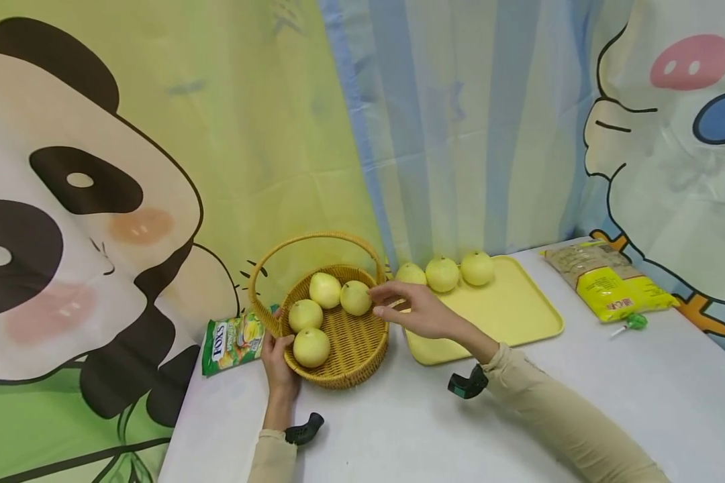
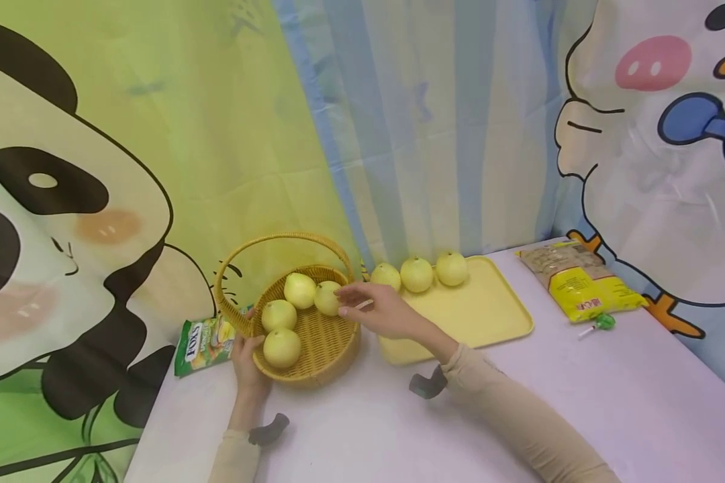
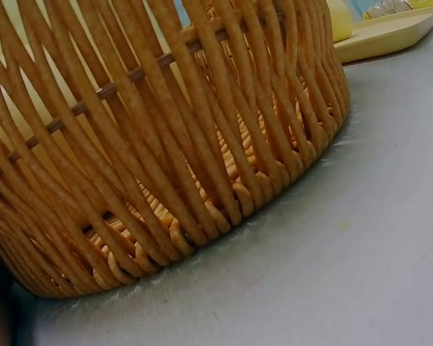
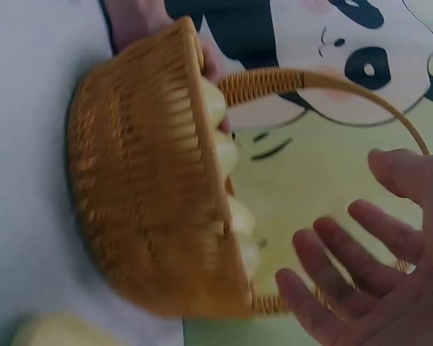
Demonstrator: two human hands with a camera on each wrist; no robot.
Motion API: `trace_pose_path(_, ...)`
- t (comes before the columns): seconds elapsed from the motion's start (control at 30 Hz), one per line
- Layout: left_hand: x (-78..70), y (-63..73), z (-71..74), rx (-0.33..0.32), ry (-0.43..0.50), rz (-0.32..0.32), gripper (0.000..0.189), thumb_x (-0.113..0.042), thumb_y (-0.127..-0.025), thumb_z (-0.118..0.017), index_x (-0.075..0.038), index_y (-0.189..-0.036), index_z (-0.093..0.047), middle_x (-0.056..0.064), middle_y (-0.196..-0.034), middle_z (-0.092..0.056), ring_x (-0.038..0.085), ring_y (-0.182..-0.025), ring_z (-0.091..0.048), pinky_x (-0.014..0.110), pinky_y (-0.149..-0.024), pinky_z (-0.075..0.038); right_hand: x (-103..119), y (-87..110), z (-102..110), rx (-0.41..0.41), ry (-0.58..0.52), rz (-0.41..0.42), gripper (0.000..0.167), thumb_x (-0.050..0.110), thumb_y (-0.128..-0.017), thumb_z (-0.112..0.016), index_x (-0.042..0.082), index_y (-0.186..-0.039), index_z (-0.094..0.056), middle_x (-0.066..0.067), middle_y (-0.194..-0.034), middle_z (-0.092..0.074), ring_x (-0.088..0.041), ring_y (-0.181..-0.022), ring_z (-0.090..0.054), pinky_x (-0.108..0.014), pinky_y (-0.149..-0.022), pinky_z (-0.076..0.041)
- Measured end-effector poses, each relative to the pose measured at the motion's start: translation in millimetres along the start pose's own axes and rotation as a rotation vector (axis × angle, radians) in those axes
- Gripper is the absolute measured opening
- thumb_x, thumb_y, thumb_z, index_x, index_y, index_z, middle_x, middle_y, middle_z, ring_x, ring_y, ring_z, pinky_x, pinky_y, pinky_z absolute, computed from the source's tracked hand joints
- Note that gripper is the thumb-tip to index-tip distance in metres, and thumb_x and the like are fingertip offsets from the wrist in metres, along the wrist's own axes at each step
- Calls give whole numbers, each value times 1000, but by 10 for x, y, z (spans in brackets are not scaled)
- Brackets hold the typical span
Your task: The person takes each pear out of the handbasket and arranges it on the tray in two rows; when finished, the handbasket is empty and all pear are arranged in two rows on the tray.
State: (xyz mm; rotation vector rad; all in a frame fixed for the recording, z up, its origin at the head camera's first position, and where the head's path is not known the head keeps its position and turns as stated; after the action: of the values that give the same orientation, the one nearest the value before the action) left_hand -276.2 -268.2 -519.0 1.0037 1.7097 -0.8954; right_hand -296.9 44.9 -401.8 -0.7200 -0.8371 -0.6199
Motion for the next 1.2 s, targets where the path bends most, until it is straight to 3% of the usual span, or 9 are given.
trace_pose_path(0.3, 14, -22, 24, 8, 3, -2, 60, 0, -101, -46, -13, -159, -48, 7, -165, -43, 20, -150, -43, 21, -112, -42, 76, -514, -556, 187, -97, -43, 57, 29, -105, -67, 7, -155, -51, -15, -158, -53, -40, -141, -56, -50, -112, -51)
trace_pose_path(0.57, 4, -10, 47, 3, -66, -11, 57, -6, -103, -49, -17, -160, -48, 3, -166, -44, 19, -149, -44, 20, -110, -43, 16, -826, -866, 316, -90, -100, 61, 35, -104, -69, 9, -156, -52, -15, -159, -53, -39, -148, -49, -48, -115, -48)
trace_pose_path(0.77, 6, -6, 21, 17, -56, -12, 50, -16, -109, -50, -18, -160, -48, 3, -162, -47, 16, -144, -48, 19, -109, -45, -55, -934, -1103, 457, -40, -139, 56, 35, -103, -70, 11, -153, -57, -6, -154, -60, -31, -143, -56, -36, -112, -51)
trace_pose_path(1.03, 27, 1, -2, 20, -34, -23, 50, -27, -111, -52, -17, -159, -48, 3, -159, -49, 17, -140, -51, 20, -108, -47, -51, -995, -1239, 502, 39, -100, 60, 29, -94, -82, 7, -146, -64, -8, -148, -65, -26, -142, -56, -39, -117, -46)
trace_pose_path(1.2, 27, 10, 28, 13, -55, -20, 50, -26, -111, -52, -17, -159, -48, 5, -161, -46, 18, -145, -47, 20, -110, -45, -92, -943, -1309, 542, 120, -132, 63, 28, -86, -90, 12, -142, -67, -1, -144, -67, -15, -133, -60, -28, -110, -48)
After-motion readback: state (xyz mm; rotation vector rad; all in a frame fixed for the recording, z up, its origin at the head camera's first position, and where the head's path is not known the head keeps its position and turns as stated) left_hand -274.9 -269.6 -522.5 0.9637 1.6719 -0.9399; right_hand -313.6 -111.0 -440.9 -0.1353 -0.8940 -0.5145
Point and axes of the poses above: each hand's wrist, its own y-axis away from the middle knuckle, its own z-axis out of the back of the hand, x = y × z, the point moved 6 cm from there along -y, towards the middle knuckle
